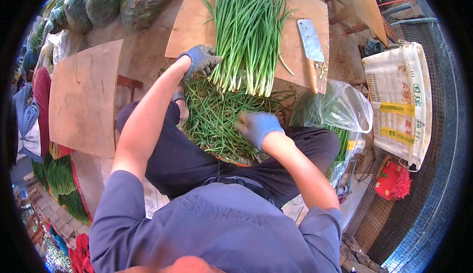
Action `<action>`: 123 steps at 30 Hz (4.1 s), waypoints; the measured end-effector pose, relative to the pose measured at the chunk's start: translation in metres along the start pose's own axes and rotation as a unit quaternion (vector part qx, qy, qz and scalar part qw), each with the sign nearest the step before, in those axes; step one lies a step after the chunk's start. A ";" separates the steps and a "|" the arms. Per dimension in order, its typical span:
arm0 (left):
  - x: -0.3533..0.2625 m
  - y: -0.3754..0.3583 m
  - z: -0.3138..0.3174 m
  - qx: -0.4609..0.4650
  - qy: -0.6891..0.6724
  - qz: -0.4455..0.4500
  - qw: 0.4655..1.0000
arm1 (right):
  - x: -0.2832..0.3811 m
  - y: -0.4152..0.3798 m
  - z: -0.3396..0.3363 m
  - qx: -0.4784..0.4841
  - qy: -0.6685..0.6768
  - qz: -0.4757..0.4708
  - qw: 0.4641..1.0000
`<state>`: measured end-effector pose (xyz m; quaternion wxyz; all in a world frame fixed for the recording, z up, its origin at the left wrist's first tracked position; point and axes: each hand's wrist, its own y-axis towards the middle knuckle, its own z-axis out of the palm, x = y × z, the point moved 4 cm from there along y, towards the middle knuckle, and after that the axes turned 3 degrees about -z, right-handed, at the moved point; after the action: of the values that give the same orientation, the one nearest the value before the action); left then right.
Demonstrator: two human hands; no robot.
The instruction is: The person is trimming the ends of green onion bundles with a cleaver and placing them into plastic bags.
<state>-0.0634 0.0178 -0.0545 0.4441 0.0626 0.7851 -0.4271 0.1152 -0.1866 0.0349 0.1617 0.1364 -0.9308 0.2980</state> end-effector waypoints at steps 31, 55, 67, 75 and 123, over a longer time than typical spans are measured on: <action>-0.042 -0.032 0.022 0.023 0.088 0.029 0.995 | -0.041 0.125 -0.020 -0.381 0.259 0.074 0.884; -0.027 -0.044 0.029 -0.017 0.000 0.011 1.000 | -0.039 0.088 -0.076 -0.177 0.149 0.080 0.970; -0.043 -0.053 0.038 0.034 -0.107 -0.021 0.993 | -0.064 0.115 -0.074 -0.253 0.470 0.072 0.843; -0.035 -0.050 0.038 0.068 -0.125 0.010 0.990 | -0.066 0.129 -0.073 -0.310 0.471 0.035 0.825; -0.039 -0.054 0.043 -0.031 -0.020 -0.007 0.999 | -0.186 0.074 -0.203 -0.385 0.848 -0.235 0.278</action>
<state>-0.0378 -0.0363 -0.0022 0.4582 0.0350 0.7893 -0.4072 0.3036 0.0224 0.0823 0.9570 -0.0582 -0.2038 -0.1979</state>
